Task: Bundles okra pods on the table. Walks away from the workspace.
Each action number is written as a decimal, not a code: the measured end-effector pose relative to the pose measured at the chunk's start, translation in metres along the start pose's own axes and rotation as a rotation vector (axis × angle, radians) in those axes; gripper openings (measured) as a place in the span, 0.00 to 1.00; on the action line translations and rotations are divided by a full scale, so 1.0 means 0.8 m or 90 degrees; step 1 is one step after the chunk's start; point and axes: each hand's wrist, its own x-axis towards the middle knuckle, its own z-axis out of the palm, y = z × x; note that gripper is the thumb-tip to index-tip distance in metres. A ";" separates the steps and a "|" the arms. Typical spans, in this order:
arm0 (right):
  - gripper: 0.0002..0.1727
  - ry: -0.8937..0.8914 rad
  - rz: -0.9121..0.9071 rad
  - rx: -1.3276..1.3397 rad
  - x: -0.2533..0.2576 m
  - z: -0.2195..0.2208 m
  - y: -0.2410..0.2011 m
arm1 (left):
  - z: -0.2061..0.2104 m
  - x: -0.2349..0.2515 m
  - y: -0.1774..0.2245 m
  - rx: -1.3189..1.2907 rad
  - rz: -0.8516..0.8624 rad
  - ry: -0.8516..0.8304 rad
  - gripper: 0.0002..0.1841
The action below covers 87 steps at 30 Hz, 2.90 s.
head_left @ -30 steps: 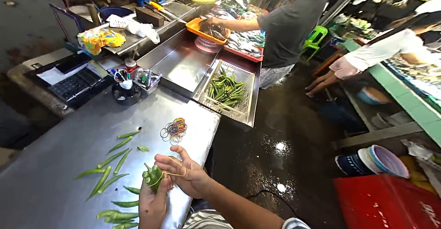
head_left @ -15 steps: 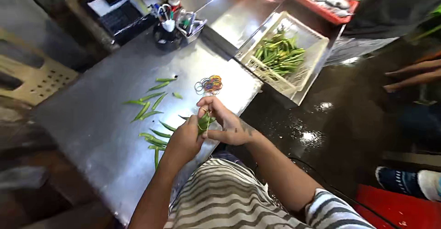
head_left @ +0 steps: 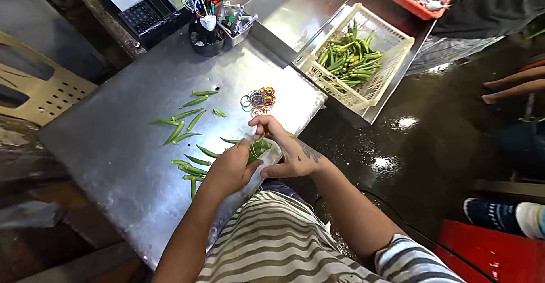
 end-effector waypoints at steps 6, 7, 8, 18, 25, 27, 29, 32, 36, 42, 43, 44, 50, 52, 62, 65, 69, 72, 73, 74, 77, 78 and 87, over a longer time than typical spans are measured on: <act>0.40 0.034 0.002 0.107 -0.009 -0.024 0.007 | 0.026 0.009 -0.015 -0.442 0.111 0.047 0.30; 0.36 0.025 0.007 0.123 -0.010 -0.023 0.008 | 0.028 0.010 -0.014 -0.496 0.117 0.042 0.32; 0.31 0.007 0.011 0.142 -0.010 -0.021 0.006 | 0.030 0.011 -0.014 -0.530 0.118 0.039 0.35; 0.12 0.120 0.113 0.156 -0.010 -0.008 0.009 | 0.040 0.012 -0.015 -0.308 0.013 0.114 0.14; 0.28 0.043 0.114 0.131 -0.016 -0.017 0.014 | 0.040 0.018 -0.018 -0.396 0.065 0.018 0.18; 0.37 0.016 0.095 0.205 -0.020 -0.022 0.017 | 0.042 0.019 -0.022 -0.492 0.071 -0.024 0.22; 0.30 -0.013 0.089 0.233 -0.024 -0.024 0.021 | 0.047 0.022 -0.025 -0.603 0.061 -0.091 0.19; 0.14 -0.015 0.127 0.231 -0.024 -0.021 0.024 | 0.051 0.025 -0.030 -0.763 0.050 -0.184 0.19; 0.11 0.069 0.167 0.246 -0.029 -0.019 0.039 | 0.060 0.026 -0.026 -0.829 0.004 -0.179 0.22; 0.12 0.087 0.162 0.253 -0.036 -0.016 0.051 | 0.070 0.028 -0.019 -0.860 -0.049 -0.120 0.17; 0.12 0.092 0.161 0.266 -0.038 -0.015 0.053 | 0.073 0.028 -0.018 -0.859 -0.054 -0.103 0.16; 0.11 0.098 0.160 0.277 -0.039 -0.015 0.055 | 0.075 0.029 -0.017 -0.852 -0.056 -0.090 0.15; 0.19 0.049 0.189 0.266 -0.047 -0.026 0.058 | 0.082 0.034 -0.017 -0.821 -0.055 -0.092 0.14; 0.20 0.021 0.197 0.249 -0.048 -0.031 0.062 | 0.082 0.034 -0.015 -0.819 -0.064 -0.100 0.16; 0.17 0.050 0.187 0.260 -0.049 -0.030 0.061 | 0.113 0.046 0.005 -0.775 -0.077 0.076 0.16; 0.17 0.058 0.178 0.224 -0.045 -0.023 0.060 | 0.126 0.047 0.003 -0.776 -0.062 0.135 0.17; 0.16 0.048 0.166 0.198 -0.041 -0.022 0.062 | 0.131 0.047 0.004 -0.779 -0.072 0.173 0.24; 0.17 0.037 0.156 0.156 -0.036 -0.023 0.063 | 0.132 0.050 0.006 -0.781 -0.086 0.197 0.26; 0.16 0.035 0.155 0.143 -0.034 -0.024 0.064 | 0.132 0.052 0.008 -0.788 -0.094 0.206 0.26; 0.16 0.034 0.153 0.131 -0.032 -0.025 0.065 | 0.132 0.055 0.009 -0.795 -0.104 0.215 0.26; 0.16 0.036 0.150 0.112 -0.028 -0.035 0.067 | 0.125 0.061 0.015 -0.779 -0.134 0.215 0.29; 0.16 0.044 0.158 0.103 -0.029 -0.044 0.066 | 0.119 0.064 0.017 -0.759 -0.151 0.203 0.29; 0.27 0.747 0.198 0.361 -0.053 -0.287 0.114 | 0.080 0.050 -0.008 -0.635 -0.195 0.186 0.25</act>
